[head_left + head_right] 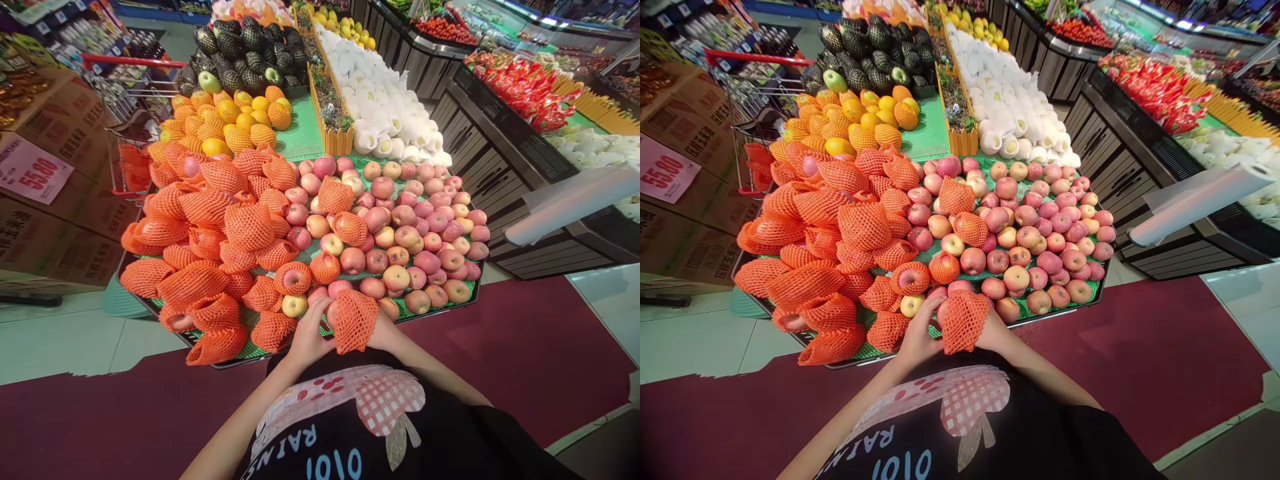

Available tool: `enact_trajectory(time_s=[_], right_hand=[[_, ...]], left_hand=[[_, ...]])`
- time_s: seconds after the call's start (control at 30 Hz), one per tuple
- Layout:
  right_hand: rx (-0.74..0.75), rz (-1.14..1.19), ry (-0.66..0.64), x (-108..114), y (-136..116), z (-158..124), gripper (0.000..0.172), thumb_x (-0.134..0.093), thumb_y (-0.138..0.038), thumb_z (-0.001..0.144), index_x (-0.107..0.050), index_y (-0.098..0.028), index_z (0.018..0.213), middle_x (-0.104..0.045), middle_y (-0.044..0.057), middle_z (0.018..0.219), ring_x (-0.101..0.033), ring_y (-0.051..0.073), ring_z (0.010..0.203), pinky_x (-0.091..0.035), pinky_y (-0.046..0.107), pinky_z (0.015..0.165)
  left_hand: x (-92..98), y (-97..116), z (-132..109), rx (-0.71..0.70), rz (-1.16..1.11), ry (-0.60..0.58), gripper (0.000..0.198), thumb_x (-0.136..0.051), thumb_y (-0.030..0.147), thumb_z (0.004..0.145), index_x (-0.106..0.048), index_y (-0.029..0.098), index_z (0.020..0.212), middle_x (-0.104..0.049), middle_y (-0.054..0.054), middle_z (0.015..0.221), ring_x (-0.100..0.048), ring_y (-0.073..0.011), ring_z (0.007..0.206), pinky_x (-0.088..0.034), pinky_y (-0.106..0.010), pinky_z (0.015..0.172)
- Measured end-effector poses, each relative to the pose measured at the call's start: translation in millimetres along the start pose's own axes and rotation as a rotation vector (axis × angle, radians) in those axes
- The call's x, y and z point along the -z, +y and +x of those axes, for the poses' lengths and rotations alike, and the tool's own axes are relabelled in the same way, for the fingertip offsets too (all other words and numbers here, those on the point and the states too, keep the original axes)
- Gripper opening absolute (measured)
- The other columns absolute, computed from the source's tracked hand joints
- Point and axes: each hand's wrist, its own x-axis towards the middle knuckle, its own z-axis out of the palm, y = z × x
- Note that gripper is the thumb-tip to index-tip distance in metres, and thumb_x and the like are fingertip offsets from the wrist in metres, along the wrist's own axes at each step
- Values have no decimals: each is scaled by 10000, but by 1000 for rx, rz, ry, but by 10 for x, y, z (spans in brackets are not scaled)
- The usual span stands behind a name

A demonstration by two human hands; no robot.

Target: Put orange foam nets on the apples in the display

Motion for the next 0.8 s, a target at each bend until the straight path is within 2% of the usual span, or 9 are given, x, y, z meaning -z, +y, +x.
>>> enact_trajectory(time_s=[0.07,0.13,0.23,0.33,0.4,0.47,0.67,0.73,0.8], right_hand=[[73,-144,-49,9,47,-28,141,-782,-209,743,-772,-242,879,-771,66,955,-680,357,1009,-504,524,1013],[113,-301,-61,11,84,-60,291,-816,-292,752,-785,-252,1038,-781,88,1102,-675,394,1105,-504,538,1039],[62,-474,-37,-25,99,-94,442,-817,-367,780,-764,-265,1207,-760,111,1244,-666,417,1187,-496,564,1071],[43,-582,-127,-89,88,-113,368,-759,-338,839,-779,-242,1193,-758,130,1270,-658,418,1223,-447,588,1124],[43,-617,-197,-124,88,-121,326,-738,-331,863,-792,-211,1162,-763,150,1260,-660,417,1213,-454,580,1110],[40,-627,-211,-145,102,-119,361,-735,-349,881,-780,-192,1203,-751,163,1287,-666,404,1201,-486,551,1073],[160,-418,-261,-147,174,-32,477,-680,-374,958,-668,-202,1403,-675,136,1435,-611,309,1331,-425,484,1186],[119,-257,-307,-73,186,-16,495,-682,-402,958,-657,-191,1405,-652,137,1460,-568,302,1387,-379,500,1232],[10,-32,-442,87,175,-30,564,-698,-457,944,-626,-193,1437,-610,128,1511,-524,289,1442,-360,500,1255]], left_hand=[[7,-39,-27,-23,-81,-54,737,-823,292,742,-556,204,1423,-595,-179,1478,-525,-378,1430,-425,-539,1202],[-15,-74,-66,12,-276,-83,716,-740,330,832,-495,225,1496,-510,-174,1574,-470,-371,1483,-441,-535,1191],[-84,-78,-105,132,-547,-96,637,-621,448,936,-459,252,1520,-428,-147,1645,-431,-360,1515,-501,-489,1134],[-156,-45,-98,248,-446,5,782,-804,548,795,-513,213,1438,-530,-161,1539,-484,-376,1456,-453,-495,1174],[-184,-39,-83,300,-371,82,850,-911,524,675,-552,192,1369,-608,-159,1426,-557,-370,1370,-438,-512,1180],[-190,-56,-75,311,-429,129,814,-936,487,645,-584,183,1312,-650,-151,1358,-604,-355,1308,-456,-510,1161],[-155,-118,-81,286,-629,252,735,-971,376,592,-667,181,1232,-700,-137,1309,-624,-343,1280,-439,-487,1165],[-160,-136,-84,298,-660,270,726,-977,358,577,-692,181,1221,-707,-132,1305,-622,-341,1278,-433,-469,1161],[-177,-171,-83,346,-762,301,714,-986,362,550,-716,185,1187,-735,-115,1246,-645,-329,1234,-457,-438,1124]])
